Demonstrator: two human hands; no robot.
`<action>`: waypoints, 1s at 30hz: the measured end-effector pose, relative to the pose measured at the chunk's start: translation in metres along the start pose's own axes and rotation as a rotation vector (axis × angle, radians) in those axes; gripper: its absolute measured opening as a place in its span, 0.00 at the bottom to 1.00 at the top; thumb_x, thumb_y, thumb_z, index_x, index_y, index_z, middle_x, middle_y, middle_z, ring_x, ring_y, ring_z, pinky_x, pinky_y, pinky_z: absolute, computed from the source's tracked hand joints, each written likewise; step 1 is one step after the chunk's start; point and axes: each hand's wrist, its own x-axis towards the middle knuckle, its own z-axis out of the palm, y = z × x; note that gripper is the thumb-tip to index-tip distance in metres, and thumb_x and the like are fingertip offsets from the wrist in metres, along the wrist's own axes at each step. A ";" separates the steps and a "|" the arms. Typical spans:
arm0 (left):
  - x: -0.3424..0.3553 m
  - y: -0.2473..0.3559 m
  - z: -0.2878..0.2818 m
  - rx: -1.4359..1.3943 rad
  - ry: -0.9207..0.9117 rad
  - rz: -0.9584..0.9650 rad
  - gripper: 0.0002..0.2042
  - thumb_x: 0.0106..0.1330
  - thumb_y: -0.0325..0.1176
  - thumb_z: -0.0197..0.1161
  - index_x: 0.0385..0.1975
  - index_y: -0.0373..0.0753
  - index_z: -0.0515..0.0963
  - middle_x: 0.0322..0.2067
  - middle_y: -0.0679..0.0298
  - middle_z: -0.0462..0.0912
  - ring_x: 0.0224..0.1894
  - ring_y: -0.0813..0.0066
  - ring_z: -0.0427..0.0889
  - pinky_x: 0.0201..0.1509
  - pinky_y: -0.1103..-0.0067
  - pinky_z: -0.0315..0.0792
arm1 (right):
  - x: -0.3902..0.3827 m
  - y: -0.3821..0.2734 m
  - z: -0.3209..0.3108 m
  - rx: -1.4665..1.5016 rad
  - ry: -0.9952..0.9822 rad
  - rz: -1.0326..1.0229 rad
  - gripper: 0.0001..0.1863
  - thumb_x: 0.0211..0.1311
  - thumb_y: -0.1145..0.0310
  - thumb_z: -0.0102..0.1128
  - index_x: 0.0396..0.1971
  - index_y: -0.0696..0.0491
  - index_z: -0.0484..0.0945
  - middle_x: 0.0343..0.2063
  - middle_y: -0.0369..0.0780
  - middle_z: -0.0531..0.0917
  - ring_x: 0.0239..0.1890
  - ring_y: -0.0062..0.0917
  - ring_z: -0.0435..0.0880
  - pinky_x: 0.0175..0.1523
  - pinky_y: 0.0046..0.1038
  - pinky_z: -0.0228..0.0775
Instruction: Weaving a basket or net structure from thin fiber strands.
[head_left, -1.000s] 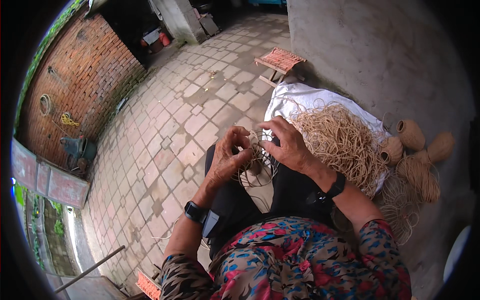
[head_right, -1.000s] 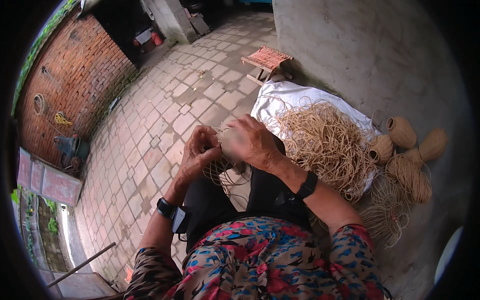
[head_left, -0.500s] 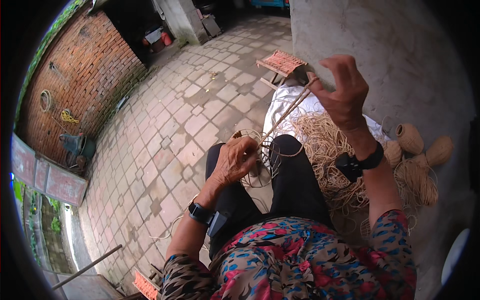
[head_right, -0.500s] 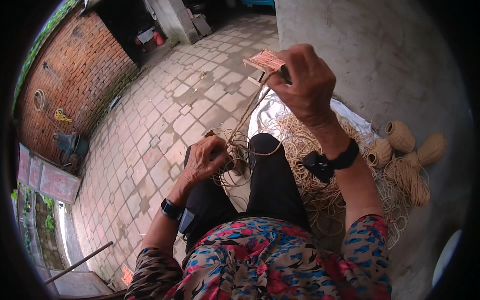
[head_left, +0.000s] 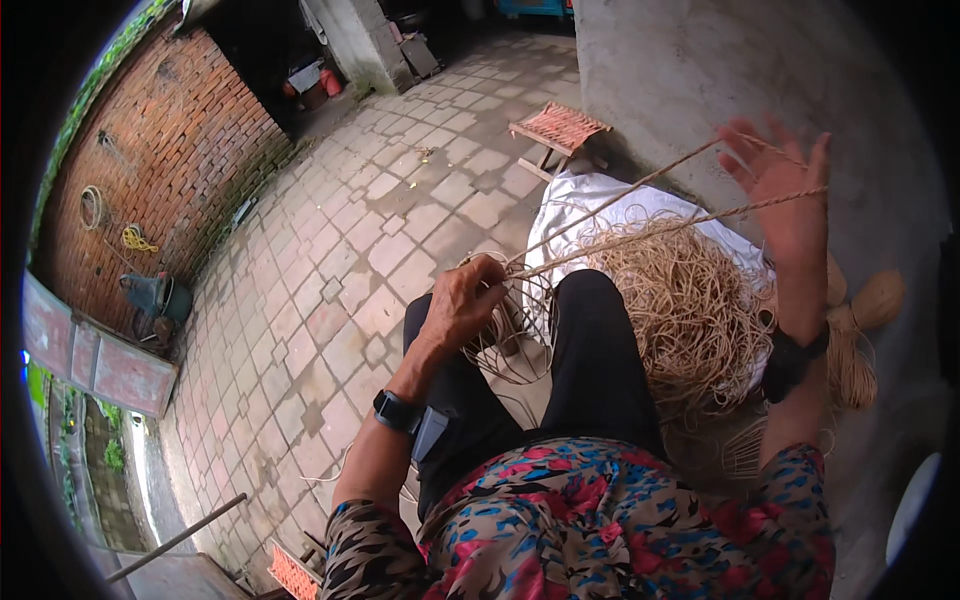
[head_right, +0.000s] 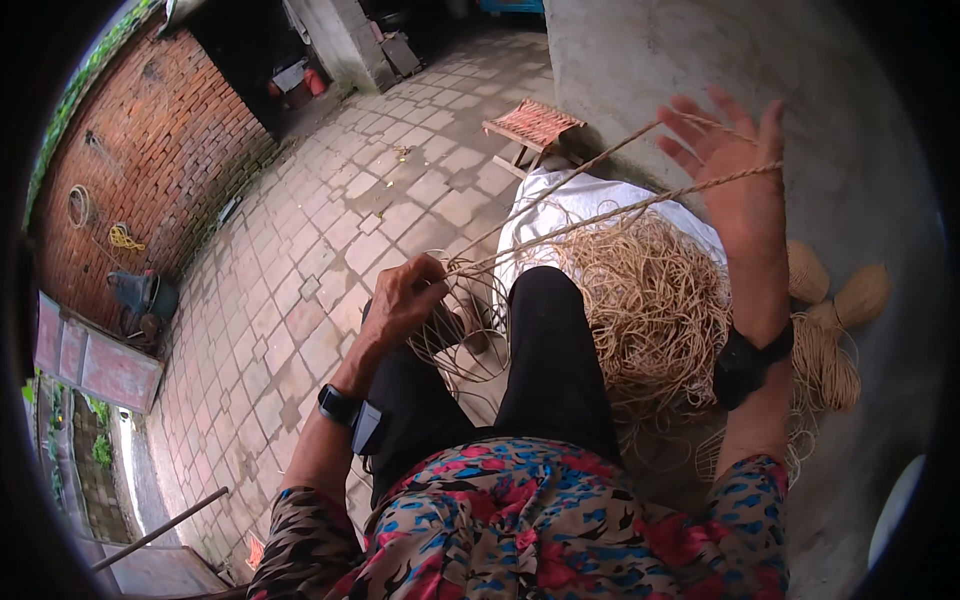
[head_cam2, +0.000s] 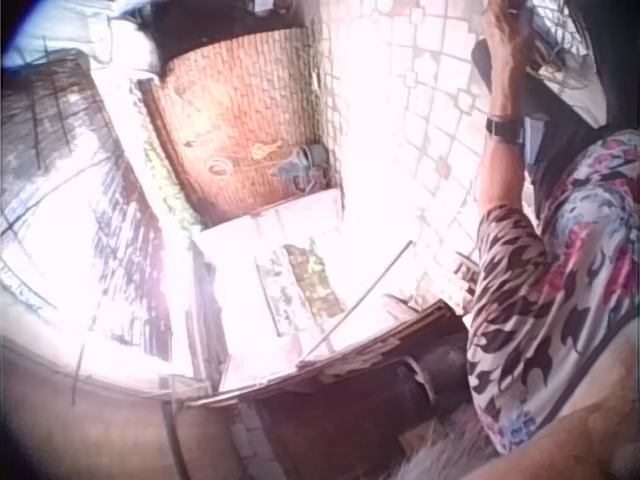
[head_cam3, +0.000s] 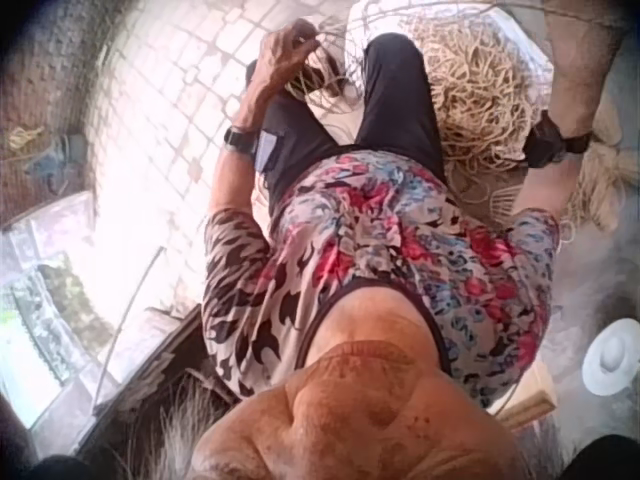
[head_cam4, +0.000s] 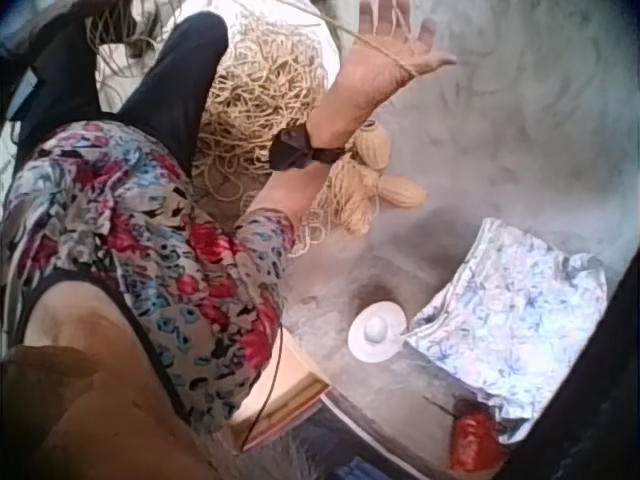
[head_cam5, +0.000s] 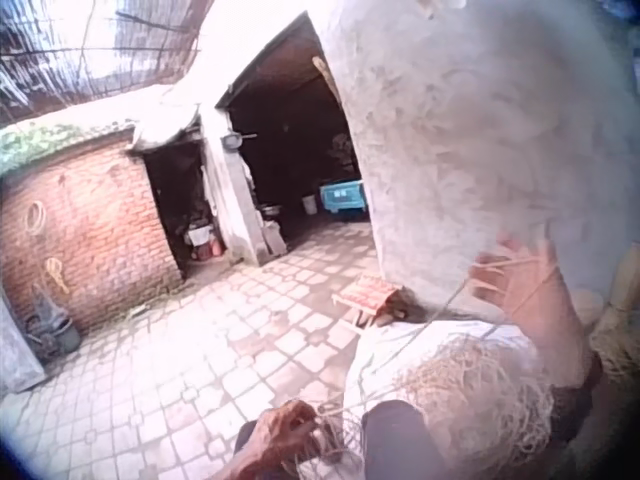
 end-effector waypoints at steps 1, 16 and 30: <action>-0.004 -0.001 -0.004 0.007 0.000 -0.018 0.07 0.58 0.28 0.63 0.33 0.34 0.76 0.25 0.62 0.81 0.29 0.76 0.81 0.35 0.79 0.74 | 0.001 -0.002 -0.008 -0.095 0.054 -0.132 0.32 0.64 0.44 0.55 0.55 0.57 0.67 0.52 0.49 0.73 0.53 0.32 0.74 0.54 0.35 0.70; -0.015 -0.009 -0.054 -0.546 -0.206 -0.178 0.07 0.62 0.30 0.57 0.35 0.33 0.76 0.28 0.65 0.81 0.31 0.81 0.79 0.38 0.83 0.73 | -0.048 0.132 -0.161 -1.672 -0.657 0.641 0.39 0.48 0.64 0.65 0.63 0.52 0.65 0.49 0.52 0.78 0.53 0.44 0.78 0.55 0.40 0.71; -0.011 -0.006 -0.036 -0.595 -0.184 -0.219 0.11 0.69 0.39 0.53 0.36 0.37 0.74 0.33 0.67 0.77 0.36 0.82 0.75 0.42 0.82 0.70 | -0.178 0.091 0.183 -0.523 -0.773 0.021 0.05 0.61 0.75 0.59 0.35 0.57 0.75 0.19 0.47 0.79 0.26 0.40 0.84 0.28 0.29 0.72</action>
